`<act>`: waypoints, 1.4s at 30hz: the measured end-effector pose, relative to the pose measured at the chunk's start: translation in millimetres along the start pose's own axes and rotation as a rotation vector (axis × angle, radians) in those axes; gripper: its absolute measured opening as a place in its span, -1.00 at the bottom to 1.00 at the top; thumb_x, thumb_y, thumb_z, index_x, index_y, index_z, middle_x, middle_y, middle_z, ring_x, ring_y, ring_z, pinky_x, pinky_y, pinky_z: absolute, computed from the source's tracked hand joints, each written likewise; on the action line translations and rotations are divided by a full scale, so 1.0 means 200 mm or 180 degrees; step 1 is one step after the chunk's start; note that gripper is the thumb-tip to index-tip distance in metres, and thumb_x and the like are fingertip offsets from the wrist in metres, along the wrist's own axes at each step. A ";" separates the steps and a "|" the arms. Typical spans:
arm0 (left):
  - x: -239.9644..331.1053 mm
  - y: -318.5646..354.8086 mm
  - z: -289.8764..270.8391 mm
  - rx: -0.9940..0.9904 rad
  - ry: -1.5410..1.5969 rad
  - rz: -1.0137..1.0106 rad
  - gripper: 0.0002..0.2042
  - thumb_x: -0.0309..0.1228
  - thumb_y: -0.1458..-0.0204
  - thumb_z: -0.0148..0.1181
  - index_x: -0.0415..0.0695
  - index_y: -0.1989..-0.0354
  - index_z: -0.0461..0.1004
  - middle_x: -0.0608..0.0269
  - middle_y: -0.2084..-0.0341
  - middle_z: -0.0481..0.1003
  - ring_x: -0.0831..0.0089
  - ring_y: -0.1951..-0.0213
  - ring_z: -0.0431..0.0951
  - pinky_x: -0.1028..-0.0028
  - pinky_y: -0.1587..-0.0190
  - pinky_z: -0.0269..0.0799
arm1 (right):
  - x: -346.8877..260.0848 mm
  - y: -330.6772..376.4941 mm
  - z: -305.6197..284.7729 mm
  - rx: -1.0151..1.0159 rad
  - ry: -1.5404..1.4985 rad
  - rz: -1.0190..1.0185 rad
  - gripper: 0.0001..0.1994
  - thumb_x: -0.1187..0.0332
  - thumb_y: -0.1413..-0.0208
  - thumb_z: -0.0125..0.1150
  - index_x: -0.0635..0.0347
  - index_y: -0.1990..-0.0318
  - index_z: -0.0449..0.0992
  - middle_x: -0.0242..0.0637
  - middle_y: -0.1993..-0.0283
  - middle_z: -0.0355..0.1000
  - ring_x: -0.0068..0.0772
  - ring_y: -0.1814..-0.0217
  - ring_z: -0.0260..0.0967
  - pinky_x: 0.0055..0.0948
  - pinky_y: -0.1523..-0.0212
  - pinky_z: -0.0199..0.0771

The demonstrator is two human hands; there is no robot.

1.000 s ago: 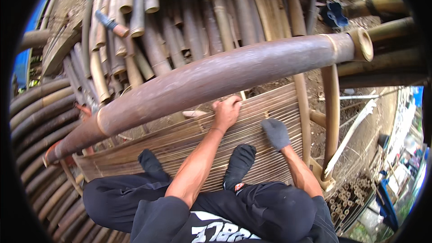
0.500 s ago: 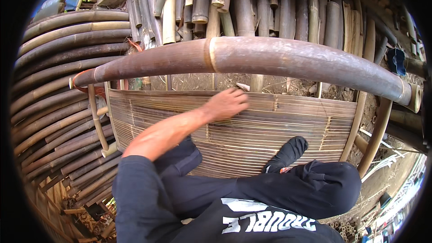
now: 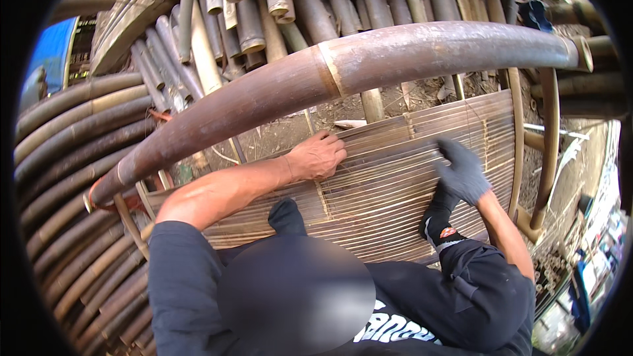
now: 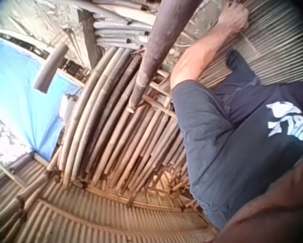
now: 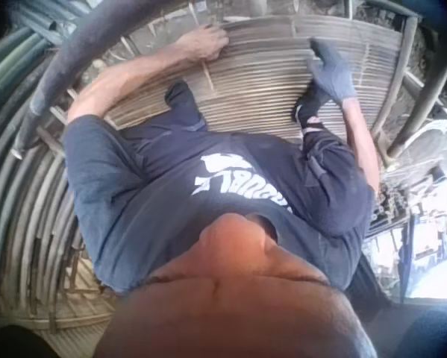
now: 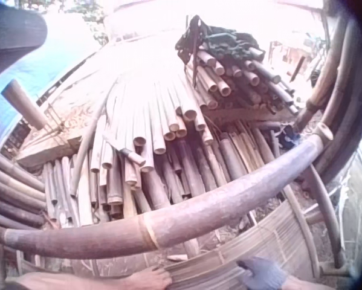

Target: The person sits cross-legged on the ground and weaves thin bamboo strips into a mat using a large curved bamboo frame. They repeatedly pass the strips through the existing weave and use a wooden tool to tighten the rows.

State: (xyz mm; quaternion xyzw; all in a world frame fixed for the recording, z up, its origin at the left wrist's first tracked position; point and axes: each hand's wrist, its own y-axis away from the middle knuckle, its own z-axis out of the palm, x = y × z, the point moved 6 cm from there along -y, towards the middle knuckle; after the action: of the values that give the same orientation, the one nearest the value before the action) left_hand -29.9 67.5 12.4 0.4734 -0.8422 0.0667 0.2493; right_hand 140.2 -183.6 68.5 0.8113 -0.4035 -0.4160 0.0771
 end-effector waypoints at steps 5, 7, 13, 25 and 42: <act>0.10 -0.06 -0.15 -0.0153 0.1692 -0.0198 -0.88 -0.44 -0.02 0.09 -0.20 0.31 0.36 0.06 0.43 0.40 0.12 0.35 0.47 0.17 0.24 0.44 | -0.59 -0.18 0.51 -0.1664 -0.1011 -0.0517 -0.28 0.09 -0.02 0.36 0.36 -0.26 0.30 0.05 -0.09 0.47 -0.17 -0.14 0.45 -0.25 -0.21 0.44; 0.11 -0.04 -0.27 0.0427 0.1808 -0.0062 -0.89 -0.47 -0.06 0.08 -0.18 0.25 0.38 0.04 0.42 0.40 0.18 0.34 0.48 0.18 0.29 0.44 | -0.66 -0.15 0.52 -0.2108 -0.1389 0.0119 -0.32 0.02 -0.03 0.36 0.31 -0.21 0.39 -0.03 0.02 0.51 -0.28 0.06 0.53 -0.31 0.02 0.59; -0.32 0.41 -0.22 0.1612 0.1513 -0.1739 -0.83 -0.43 -0.13 0.04 -0.27 0.27 0.50 0.09 0.57 0.46 0.36 0.55 0.47 0.37 0.36 0.46 | -0.44 -0.04 -0.11 0.0322 -0.1430 0.1160 -0.68 0.15 -0.19 0.25 0.23 0.10 0.62 -0.31 0.25 0.52 -0.51 0.42 0.52 -0.55 0.45 0.56; -0.68 0.33 0.41 0.0179 0.2533 -0.2703 -0.66 -0.59 0.00 -0.06 -0.25 0.02 0.45 -0.08 0.12 0.51 0.17 0.06 0.48 0.25 0.02 0.39 | -0.70 -0.78 0.82 0.0248 0.2575 -0.0758 -0.79 0.35 -0.08 0.08 0.17 0.30 0.65 -0.04 0.28 0.59 -0.06 0.22 0.58 -0.09 0.15 0.54; -0.40 0.53 0.03 0.0973 0.1950 -0.2922 -0.73 -0.26 -0.04 0.20 -0.20 0.26 0.66 -0.03 0.42 0.62 0.27 0.34 0.62 0.31 0.18 0.50 | -0.97 -0.46 0.80 0.1068 0.0502 -0.1289 -0.72 0.37 0.17 0.36 0.06 0.20 0.63 -0.13 0.17 0.54 0.05 0.13 0.45 -0.09 0.06 0.46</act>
State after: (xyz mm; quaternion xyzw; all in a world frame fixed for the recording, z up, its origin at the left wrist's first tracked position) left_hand -86.0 183.6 -17.7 0.7803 -0.4204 0.2068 0.4142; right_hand 12.6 51.0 42.0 0.9068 -0.2891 -0.2858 -0.1119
